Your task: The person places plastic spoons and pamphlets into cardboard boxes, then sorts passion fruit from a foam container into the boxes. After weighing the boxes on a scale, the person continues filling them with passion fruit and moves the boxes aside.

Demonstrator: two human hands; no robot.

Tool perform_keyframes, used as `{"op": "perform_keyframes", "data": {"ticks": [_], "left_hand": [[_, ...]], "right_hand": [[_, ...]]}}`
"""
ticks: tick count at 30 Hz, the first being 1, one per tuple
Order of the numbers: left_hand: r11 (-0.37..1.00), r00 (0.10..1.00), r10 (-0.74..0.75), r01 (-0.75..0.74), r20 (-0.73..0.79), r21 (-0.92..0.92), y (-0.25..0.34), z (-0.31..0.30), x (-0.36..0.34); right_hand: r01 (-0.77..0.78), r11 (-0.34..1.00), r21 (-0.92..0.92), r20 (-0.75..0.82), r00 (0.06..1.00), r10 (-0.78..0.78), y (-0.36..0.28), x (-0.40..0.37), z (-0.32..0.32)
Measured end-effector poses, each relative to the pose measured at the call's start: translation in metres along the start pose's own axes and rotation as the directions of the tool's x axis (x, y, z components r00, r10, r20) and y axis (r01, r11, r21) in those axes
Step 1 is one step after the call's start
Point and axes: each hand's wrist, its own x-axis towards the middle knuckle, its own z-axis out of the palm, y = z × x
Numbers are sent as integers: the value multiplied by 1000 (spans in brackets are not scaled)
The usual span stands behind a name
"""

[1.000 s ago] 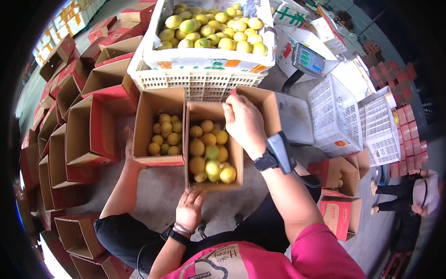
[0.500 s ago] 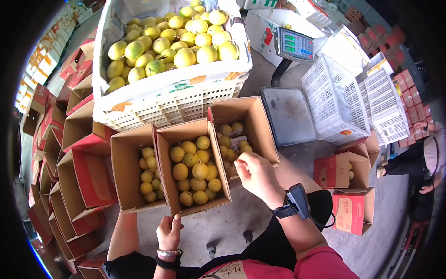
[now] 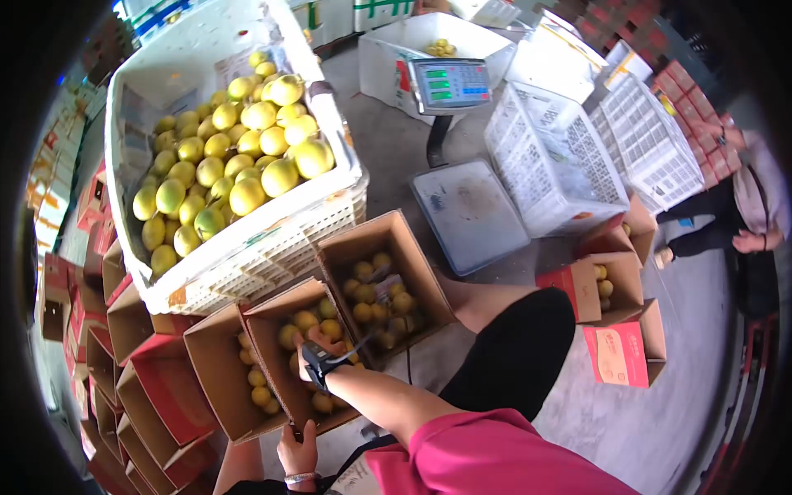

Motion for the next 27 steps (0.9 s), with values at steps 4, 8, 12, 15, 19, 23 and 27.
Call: {"op": "perform_keyframes", "data": {"ticks": [4, 8, 12, 15, 19, 23, 27], "left_hand": [[1000, 999, 13, -13, 34, 2, 7, -2, -5], [998, 997, -3, -2, 78, 63, 2, 8, -2], [1000, 999, -7, 6, 41, 25, -2, 13, -5], [999, 999, 36, -37, 38, 25, 2, 10, -6], [987, 998, 51, -56, 40, 150, 13, -1, -7], [987, 996, 59, -49, -65, 153, 19, -20, -4], [988, 985, 132, -121, -111, 95, 33, -36, 6]], "right_hand": [[151, 974, -169, -113, 979, -172, 18, -8, 18], [193, 971, -142, -246, 943, -223, 33, 2, 52], [208, 973, -103, -88, 972, -218, 21, 33, 50], [334, 934, -130, 58, 943, -329, 23, 39, 43], [426, 867, 259, -156, 904, -397, 29, -41, -24], [883, 437, 170, -610, 443, -657, 55, -97, -119], [679, 728, -94, -634, 524, -570, 108, -48, -180]]}}
